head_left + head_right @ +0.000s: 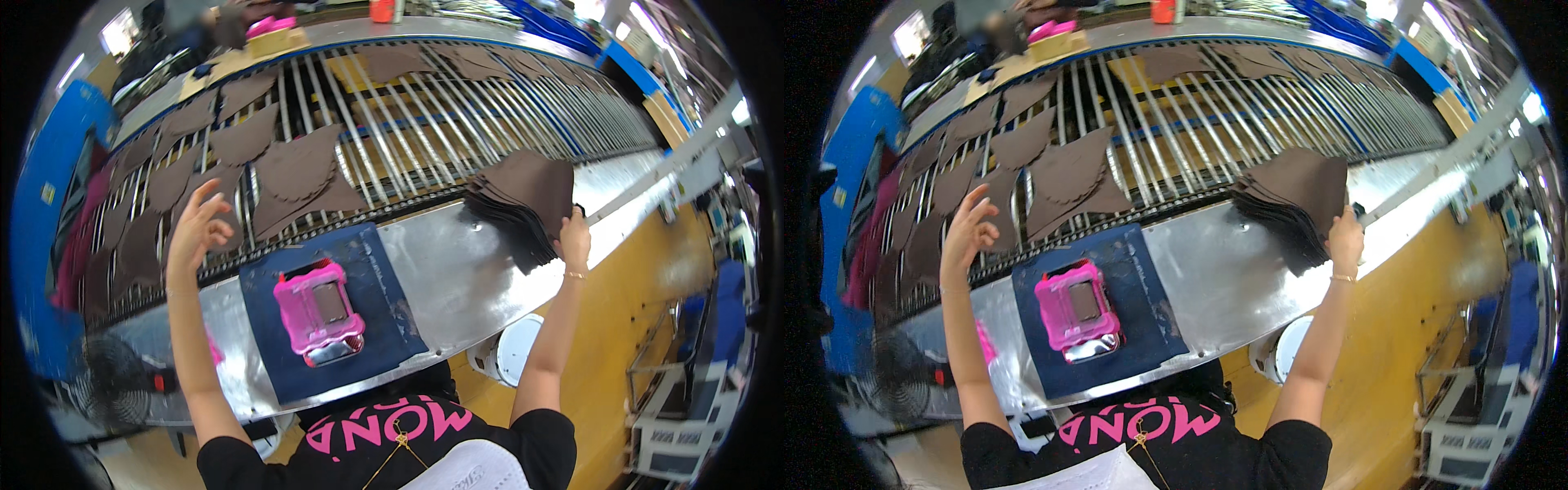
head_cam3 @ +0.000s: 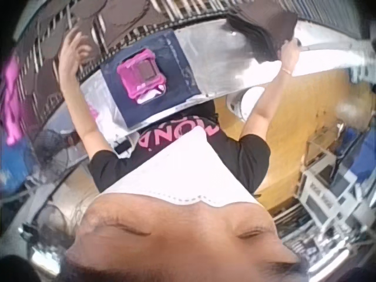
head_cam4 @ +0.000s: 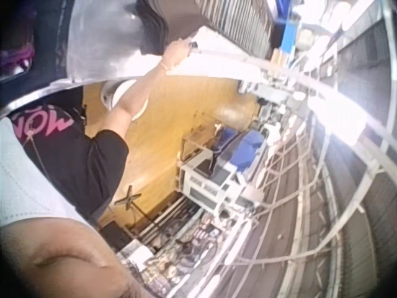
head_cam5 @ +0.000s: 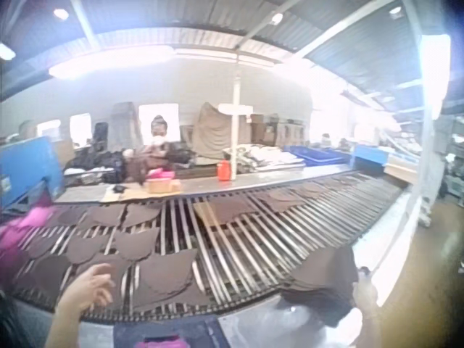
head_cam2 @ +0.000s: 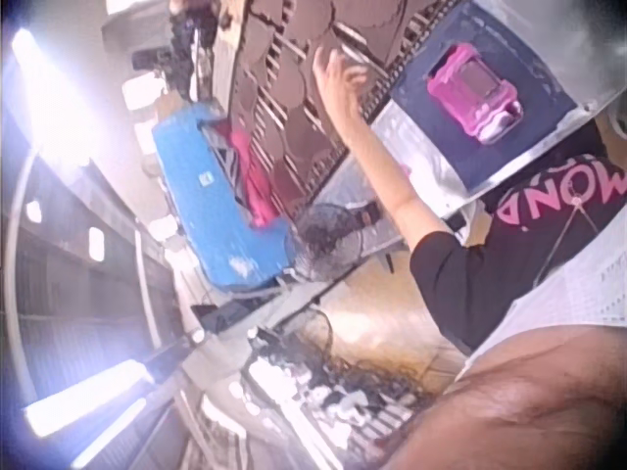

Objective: The person repeatedly picks up brown fabric pieces from a stack and places them onto a moving conveyor belt. The pieces are handled one at a time and arranged in a line along the belt.

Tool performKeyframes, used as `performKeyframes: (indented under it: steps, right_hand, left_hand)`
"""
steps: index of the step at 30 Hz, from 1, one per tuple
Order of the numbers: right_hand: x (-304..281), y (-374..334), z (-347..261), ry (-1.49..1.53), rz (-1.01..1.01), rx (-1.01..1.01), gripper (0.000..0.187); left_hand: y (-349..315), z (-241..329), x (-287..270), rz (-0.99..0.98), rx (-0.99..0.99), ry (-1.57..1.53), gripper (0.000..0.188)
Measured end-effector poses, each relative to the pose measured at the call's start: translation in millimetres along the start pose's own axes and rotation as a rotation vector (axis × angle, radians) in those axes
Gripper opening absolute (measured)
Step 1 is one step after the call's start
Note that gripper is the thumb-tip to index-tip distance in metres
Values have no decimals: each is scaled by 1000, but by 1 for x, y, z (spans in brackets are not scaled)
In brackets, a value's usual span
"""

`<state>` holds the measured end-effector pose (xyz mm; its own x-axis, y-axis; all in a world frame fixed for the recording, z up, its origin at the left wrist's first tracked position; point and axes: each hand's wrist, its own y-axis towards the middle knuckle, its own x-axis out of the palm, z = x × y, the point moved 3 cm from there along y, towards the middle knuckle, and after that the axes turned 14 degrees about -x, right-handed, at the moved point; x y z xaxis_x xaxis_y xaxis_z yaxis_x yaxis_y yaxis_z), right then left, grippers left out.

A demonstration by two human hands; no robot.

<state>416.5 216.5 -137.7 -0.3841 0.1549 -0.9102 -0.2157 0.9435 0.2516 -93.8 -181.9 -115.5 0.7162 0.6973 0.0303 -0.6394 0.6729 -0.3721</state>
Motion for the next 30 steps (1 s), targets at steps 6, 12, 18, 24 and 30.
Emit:
performKeyframes:
  steps: [6, 12, 18, 24, 30]
  right_hand:
    - [-63, -64, -122, 394, 148, -471, 28]
    - [-22, -116, -197, 1216, -119, -692, 25]
    - [23, -167, -261, 1077, -259, -975, 16]
    - [48, -202, -299, 1138, -340, -1186, 10]
    - [45, -197, -287, 1059, -215, -1309, 10]
  left_hand:
    - [-49, -5, 60, -167, 35, 290, 50]
    - [-81, -19, 88, -81, 283, 247, 61]
    - [-127, 0, 2, 210, 295, 152, 17]
    - [-194, 7, -37, 618, 388, 451, 14]
    - [-196, -7, -29, 652, 472, 635, 16]
